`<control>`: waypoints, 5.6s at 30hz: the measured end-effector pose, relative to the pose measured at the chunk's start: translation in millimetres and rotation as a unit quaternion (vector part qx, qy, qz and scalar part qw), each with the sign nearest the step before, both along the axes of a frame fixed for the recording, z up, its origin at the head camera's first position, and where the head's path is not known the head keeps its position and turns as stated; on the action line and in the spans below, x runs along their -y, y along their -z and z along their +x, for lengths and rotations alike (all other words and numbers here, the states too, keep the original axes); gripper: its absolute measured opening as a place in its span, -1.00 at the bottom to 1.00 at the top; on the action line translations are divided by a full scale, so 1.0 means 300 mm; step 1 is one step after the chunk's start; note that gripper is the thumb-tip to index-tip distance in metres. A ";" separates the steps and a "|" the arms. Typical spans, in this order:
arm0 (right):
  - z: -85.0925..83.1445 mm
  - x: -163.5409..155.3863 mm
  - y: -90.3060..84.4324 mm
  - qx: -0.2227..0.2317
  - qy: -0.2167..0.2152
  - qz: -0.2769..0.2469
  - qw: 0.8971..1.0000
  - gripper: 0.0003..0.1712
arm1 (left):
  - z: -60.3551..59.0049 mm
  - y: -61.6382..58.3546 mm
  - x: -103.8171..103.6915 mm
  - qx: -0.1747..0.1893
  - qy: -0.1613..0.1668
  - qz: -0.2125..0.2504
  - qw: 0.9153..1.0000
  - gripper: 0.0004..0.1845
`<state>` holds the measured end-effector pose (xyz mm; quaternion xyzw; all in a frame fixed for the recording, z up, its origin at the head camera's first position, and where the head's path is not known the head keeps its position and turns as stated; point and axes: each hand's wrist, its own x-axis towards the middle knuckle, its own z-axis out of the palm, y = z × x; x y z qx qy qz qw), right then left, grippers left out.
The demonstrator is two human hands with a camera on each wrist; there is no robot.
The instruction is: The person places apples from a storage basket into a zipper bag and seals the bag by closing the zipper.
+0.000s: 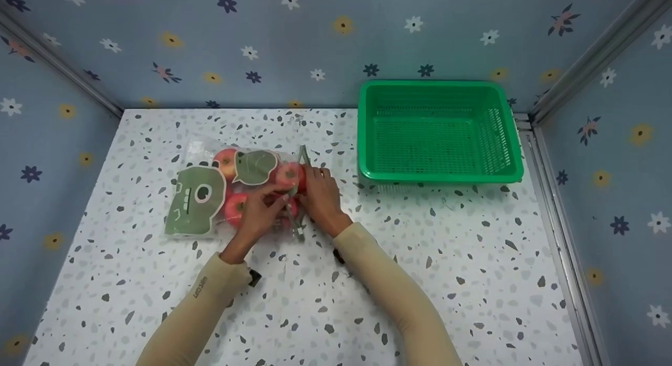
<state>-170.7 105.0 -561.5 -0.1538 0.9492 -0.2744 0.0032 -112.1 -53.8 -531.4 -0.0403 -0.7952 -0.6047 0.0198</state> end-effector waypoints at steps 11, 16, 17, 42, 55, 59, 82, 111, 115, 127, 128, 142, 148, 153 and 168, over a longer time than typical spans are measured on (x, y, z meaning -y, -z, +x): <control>-0.003 -0.007 -0.003 0.017 0.005 0.001 1.000 -0.26 | -0.005 0.003 -0.001 0.006 0.000 -0.021 1.000 -0.78; -0.008 0.009 0.006 0.005 0.017 -0.004 1.000 -0.34 | -0.001 -0.004 0.000 0.004 0.004 -0.035 0.999 -0.79; -0.008 0.011 0.007 0.005 0.018 -0.005 1.000 -0.35 | 0.000 -0.004 0.000 0.003 0.005 -0.035 0.999 -0.79; -0.021 0.015 0.011 -0.049 -0.014 0.072 0.996 -0.49 | 0.003 0.001 -0.007 -0.002 0.010 0.001 1.000 -0.78; -0.026 0.024 0.024 -0.142 -0.031 0.158 0.977 -0.52 | 0.007 0.002 0.000 0.005 0.012 0.002 1.000 -0.79; -0.031 0.031 0.030 -0.142 -0.034 0.155 0.977 -0.56 | 0.011 0.000 0.003 0.005 0.012 0.002 1.000 -0.78; -0.145 -0.045 0.005 -0.207 -0.059 0.075 0.974 -0.44 | 0.021 -0.003 0.010 0.004 0.007 -0.011 1.000 -0.78; -0.245 -0.043 0.032 -0.365 -0.101 0.069 0.923 -0.81 | 0.034 -0.004 0.025 -0.004 0.033 -0.001 0.999 -0.77; -0.243 -0.046 0.038 -0.361 -0.090 0.058 0.926 -0.84 | 0.044 0.000 0.022 0.003 0.036 -0.011 0.999 -0.74; -0.238 -0.046 0.037 -0.329 -0.071 0.087 0.938 -0.81 | 0.128 0.020 0.026 -0.166 0.074 -0.315 0.931 -0.63; -0.239 -0.046 0.038 -0.329 -0.069 0.089 0.937 -0.81 | 0.137 0.024 0.030 -0.181 0.087 -0.361 0.911 -0.60; -0.232 -0.044 0.036 -0.311 -0.048 0.092 0.945 -0.80 | 0.187 0.100 0.053 -0.333 0.133 -0.656 0.664 -0.53; -0.229 -0.043 0.036 -0.313 -0.047 0.088 0.944 -0.82 | 0.191 0.128 0.046 -0.350 0.123 -0.675 0.638 -0.55; -0.224 -0.043 0.036 -0.316 -0.044 0.091 0.943 -0.83 | 0.191 0.149 0.036 -0.348 0.112 -0.671 0.646 -0.58; -0.205 -0.052 0.039 -0.303 -0.028 0.100 0.947 -0.85 | 0.201 0.159 0.020 -0.376 0.088 -0.657 0.647 -0.73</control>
